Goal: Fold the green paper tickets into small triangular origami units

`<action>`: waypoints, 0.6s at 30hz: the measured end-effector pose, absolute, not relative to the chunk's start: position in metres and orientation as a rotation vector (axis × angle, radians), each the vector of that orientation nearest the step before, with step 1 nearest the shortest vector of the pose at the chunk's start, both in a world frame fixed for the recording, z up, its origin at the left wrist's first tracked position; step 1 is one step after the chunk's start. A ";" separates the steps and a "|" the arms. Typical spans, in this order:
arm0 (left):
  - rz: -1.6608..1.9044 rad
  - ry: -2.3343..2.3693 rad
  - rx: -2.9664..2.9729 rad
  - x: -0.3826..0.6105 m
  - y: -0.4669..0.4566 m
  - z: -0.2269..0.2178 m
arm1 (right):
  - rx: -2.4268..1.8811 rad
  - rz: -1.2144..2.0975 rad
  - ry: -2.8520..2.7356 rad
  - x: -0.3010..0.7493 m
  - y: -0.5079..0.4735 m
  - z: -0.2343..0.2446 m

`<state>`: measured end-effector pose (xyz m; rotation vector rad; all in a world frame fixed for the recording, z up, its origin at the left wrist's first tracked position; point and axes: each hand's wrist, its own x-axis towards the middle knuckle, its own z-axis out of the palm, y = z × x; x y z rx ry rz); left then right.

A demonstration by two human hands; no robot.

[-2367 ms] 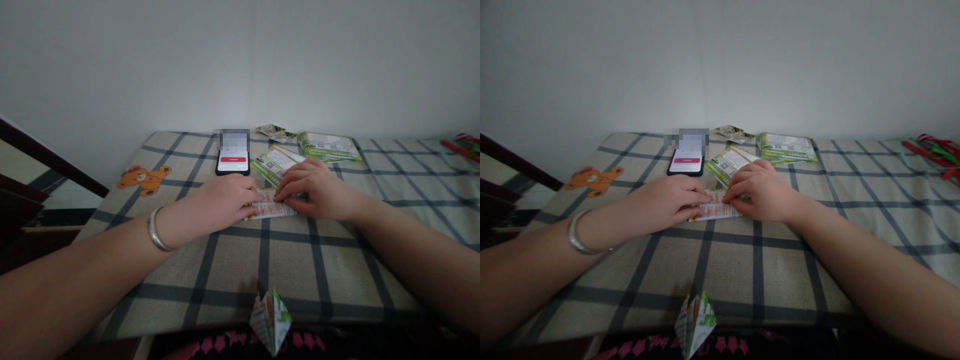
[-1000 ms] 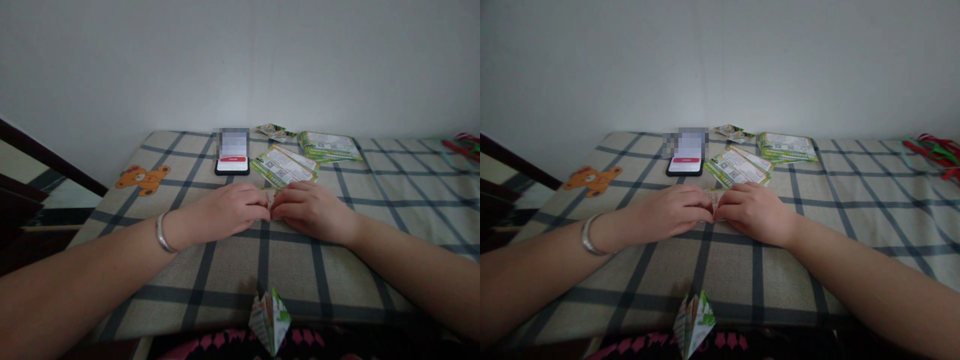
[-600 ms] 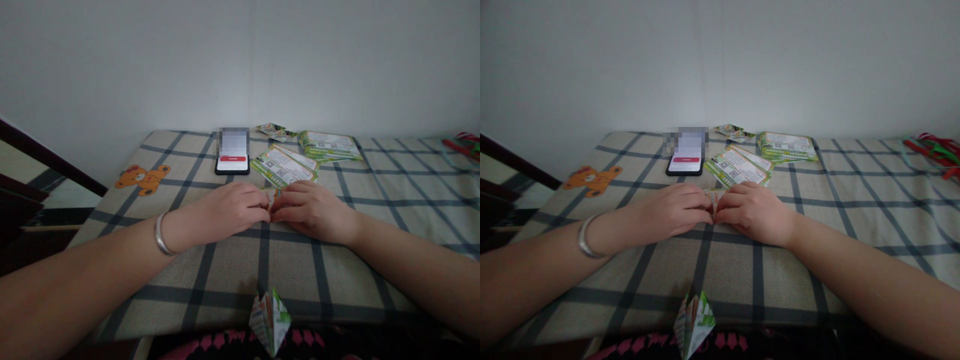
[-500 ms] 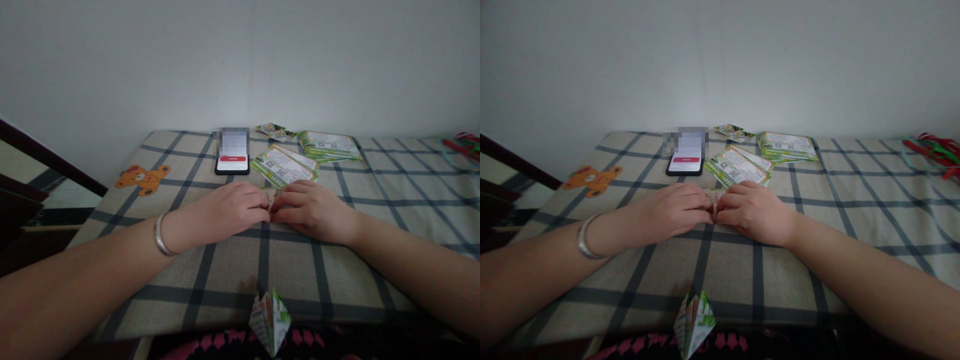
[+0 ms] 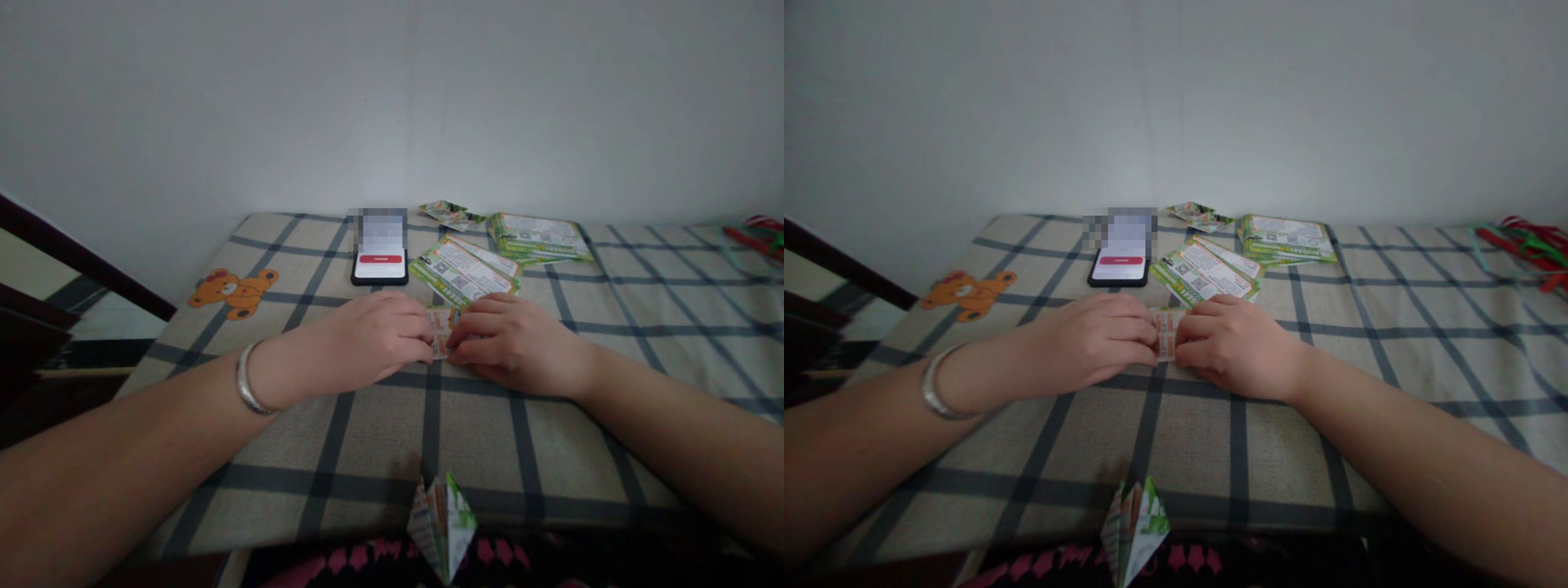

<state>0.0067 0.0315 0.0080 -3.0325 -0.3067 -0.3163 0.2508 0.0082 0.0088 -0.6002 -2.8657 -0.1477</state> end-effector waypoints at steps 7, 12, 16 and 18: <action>-0.359 -0.261 -2.985 0.005 0.031 0.011 | -0.619 -0.019 -2.890 0.254 0.006 0.015; -0.321 -0.259 -3.000 0.001 0.033 0.013 | -0.656 0.020 -2.899 0.257 0.005 0.017; -0.281 -0.280 -3.002 -0.002 0.034 0.014 | -0.670 0.019 -2.903 0.259 0.004 0.018; -0.263 -0.304 -3.009 -0.003 0.034 0.013 | -0.659 -0.030 -2.908 0.259 0.004 0.019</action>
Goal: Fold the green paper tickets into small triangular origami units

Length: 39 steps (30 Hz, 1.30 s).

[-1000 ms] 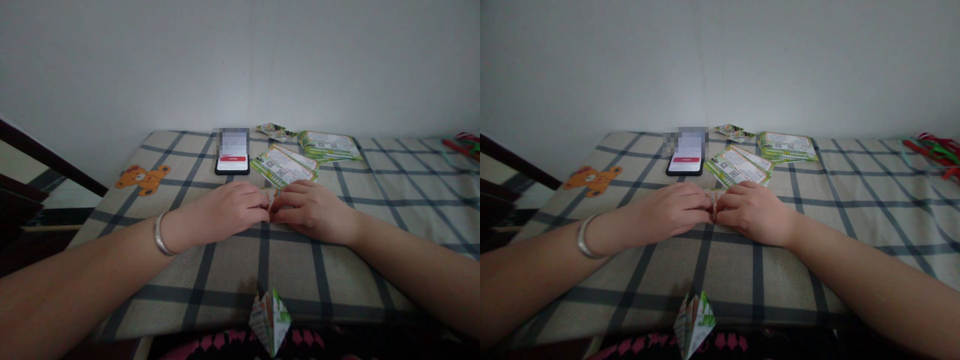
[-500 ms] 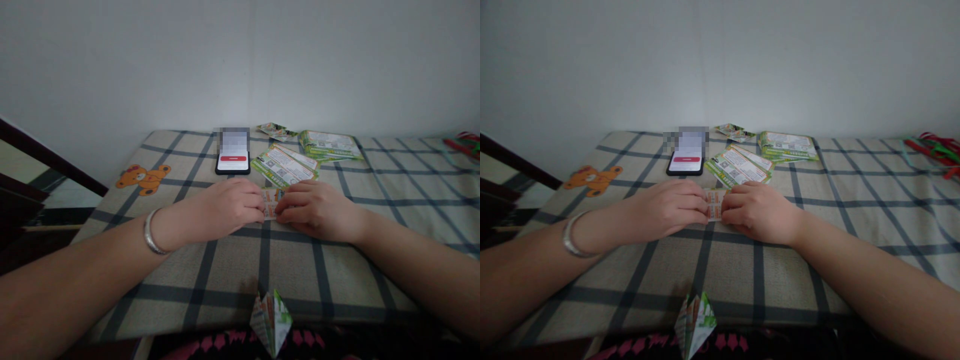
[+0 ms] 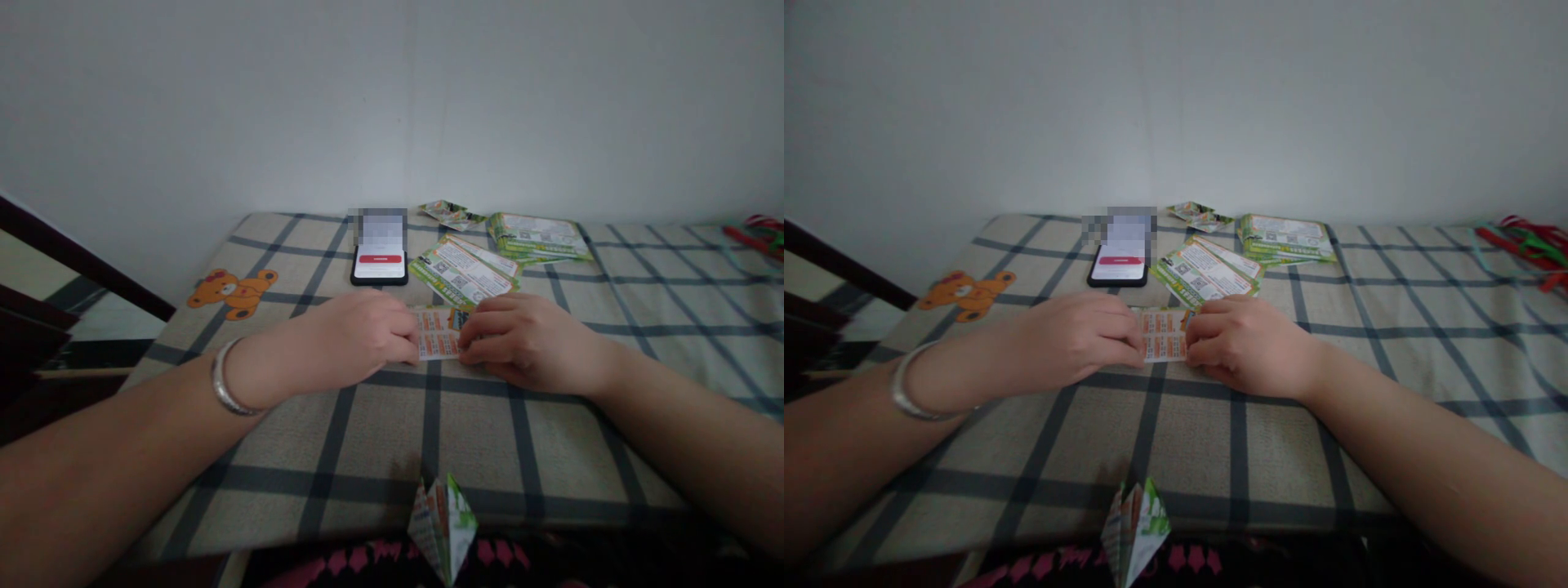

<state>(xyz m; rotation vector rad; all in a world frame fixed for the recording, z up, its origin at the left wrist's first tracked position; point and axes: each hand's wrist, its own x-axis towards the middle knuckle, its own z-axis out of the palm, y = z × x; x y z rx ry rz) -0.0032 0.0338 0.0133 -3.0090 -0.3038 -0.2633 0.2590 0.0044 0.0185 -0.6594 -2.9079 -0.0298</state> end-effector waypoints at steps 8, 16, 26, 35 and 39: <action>-0.310 -0.310 -3.077 -0.006 0.033 0.015 | -0.657 0.066 -2.920 0.265 0.005 0.021; -0.211 -0.366 -3.149 -0.007 0.034 0.020 | -0.725 0.140 -2.924 0.273 0.003 0.024; -0.214 -0.351 -3.178 -0.010 0.037 0.016 | -0.769 0.291 -2.901 0.279 0.007 0.023; -0.344 -0.366 -3.306 -0.013 0.044 0.011 | -0.773 0.408 -2.872 0.281 0.009 0.023; -0.397 -0.393 -3.354 -0.010 0.045 0.009 | -0.795 0.440 -2.800 0.278 0.010 0.020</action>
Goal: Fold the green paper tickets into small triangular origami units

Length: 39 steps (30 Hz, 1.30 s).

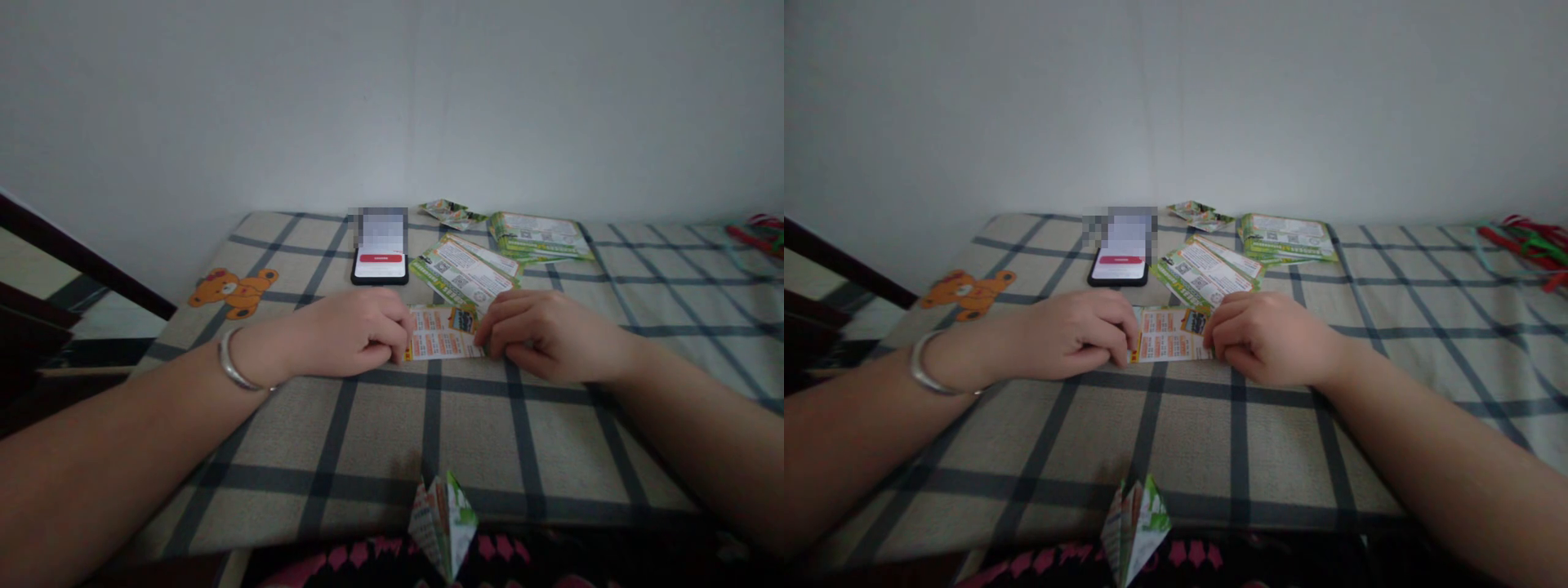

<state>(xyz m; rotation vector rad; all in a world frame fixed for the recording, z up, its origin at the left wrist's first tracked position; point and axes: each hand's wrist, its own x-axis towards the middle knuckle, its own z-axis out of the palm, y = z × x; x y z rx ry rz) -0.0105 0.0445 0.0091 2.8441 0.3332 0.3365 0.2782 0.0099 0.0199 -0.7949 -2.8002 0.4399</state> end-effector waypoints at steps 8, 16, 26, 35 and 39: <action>0.448 0.543 3.212 0.004 0.029 0.002 | -0.929 0.323 -2.746 0.265 0.008 0.014; 0.430 0.675 3.290 0.010 0.020 -0.004 | -0.943 0.105 -2.729 0.253 0.006 0.005; 0.571 0.712 3.371 0.015 0.019 -0.006 | -0.953 -0.021 -2.637 0.239 0.003 -0.001; 0.647 0.914 3.179 0.023 0.011 0.000 | -0.931 -0.126 -2.502 0.237 0.001 -0.003; 0.711 0.897 3.143 0.027 0.008 0.000 | -0.924 -0.049 -2.465 0.235 0.000 -0.002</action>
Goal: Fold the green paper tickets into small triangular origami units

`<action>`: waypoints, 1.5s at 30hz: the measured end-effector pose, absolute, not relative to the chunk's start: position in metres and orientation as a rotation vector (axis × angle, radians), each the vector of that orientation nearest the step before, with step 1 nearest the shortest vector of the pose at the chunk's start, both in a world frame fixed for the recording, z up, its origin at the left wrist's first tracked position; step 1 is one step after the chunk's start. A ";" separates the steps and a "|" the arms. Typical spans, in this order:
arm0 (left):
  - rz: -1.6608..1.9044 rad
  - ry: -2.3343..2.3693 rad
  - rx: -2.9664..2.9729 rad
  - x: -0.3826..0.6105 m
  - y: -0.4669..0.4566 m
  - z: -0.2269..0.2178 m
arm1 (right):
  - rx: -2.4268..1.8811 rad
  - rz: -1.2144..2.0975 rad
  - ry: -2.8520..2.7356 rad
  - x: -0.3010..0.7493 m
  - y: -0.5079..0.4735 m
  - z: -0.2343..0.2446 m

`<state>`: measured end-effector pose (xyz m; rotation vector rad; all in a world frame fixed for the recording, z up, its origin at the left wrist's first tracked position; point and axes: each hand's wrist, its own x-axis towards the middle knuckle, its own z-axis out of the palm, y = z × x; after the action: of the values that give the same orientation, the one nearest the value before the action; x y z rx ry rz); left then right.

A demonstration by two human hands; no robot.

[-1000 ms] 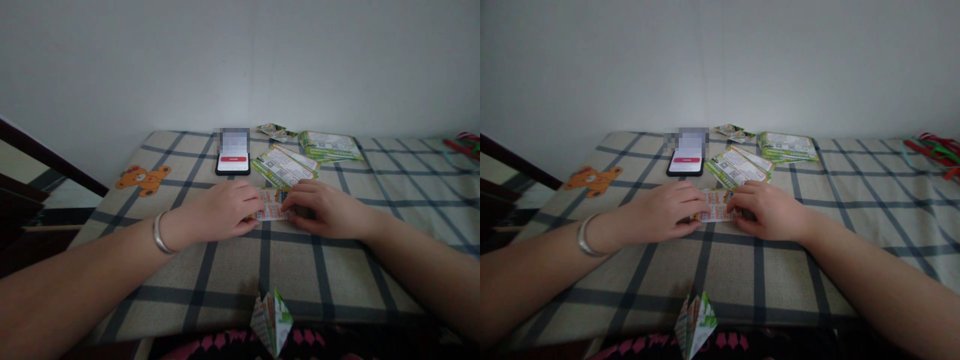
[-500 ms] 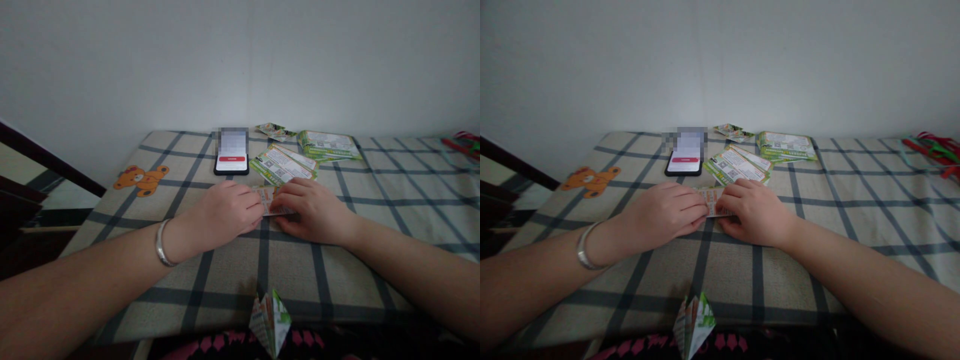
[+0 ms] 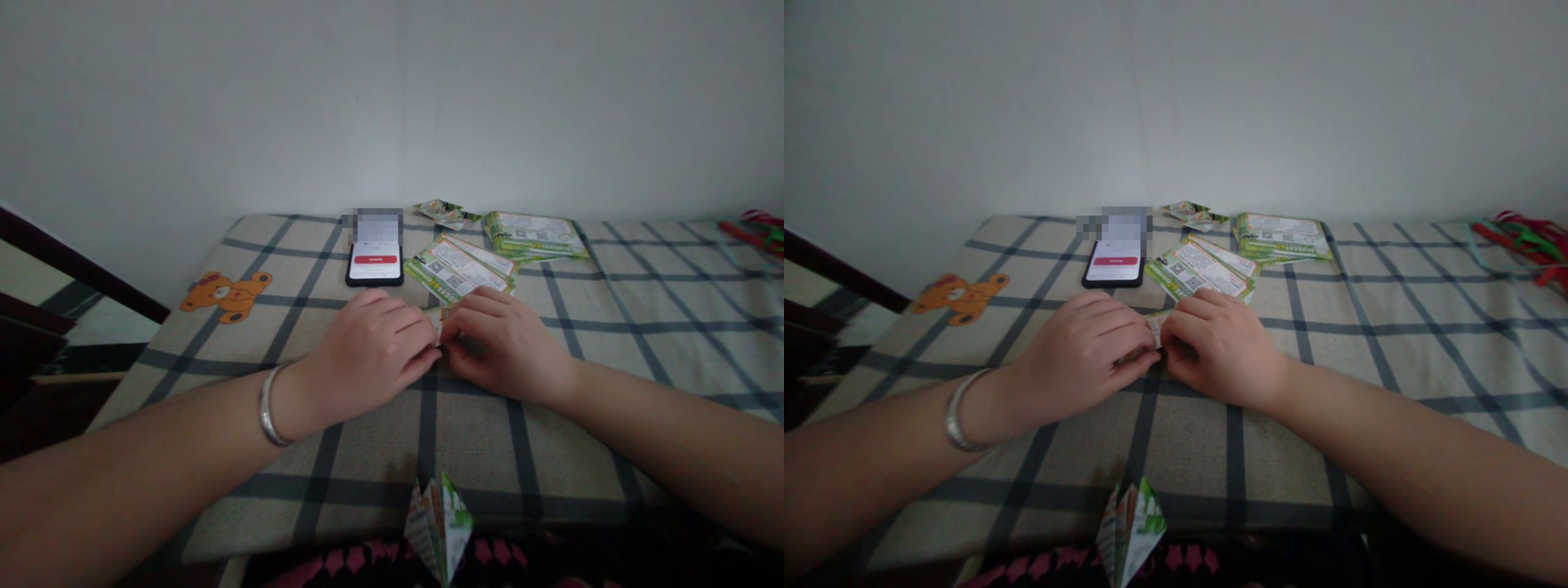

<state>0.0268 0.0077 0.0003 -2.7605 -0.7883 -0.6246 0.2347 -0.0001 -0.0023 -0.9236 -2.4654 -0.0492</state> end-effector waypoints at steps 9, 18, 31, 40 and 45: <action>-0.699 -0.722 -2.724 0.027 0.009 0.003 | -0.943 0.036 -2.440 0.229 -0.003 0.000; -0.737 -0.791 -2.676 0.022 0.013 0.003 | -1.032 0.130 -2.371 0.236 0.001 0.001; -0.787 -0.830 -2.681 0.016 0.017 0.003 | -1.060 0.013 -2.389 0.248 0.003 0.002; -0.777 -0.841 -2.694 0.015 0.019 0.003 | -1.096 0.048 -2.363 0.255 0.005 0.003; -0.783 -0.800 -2.699 0.013 0.022 0.002 | -1.025 0.051 -2.301 0.258 0.005 0.001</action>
<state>0.0129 0.0218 0.0021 -2.6988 -0.7996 -0.7834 0.2576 0.0045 0.0013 -1.0250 -2.3014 0.0508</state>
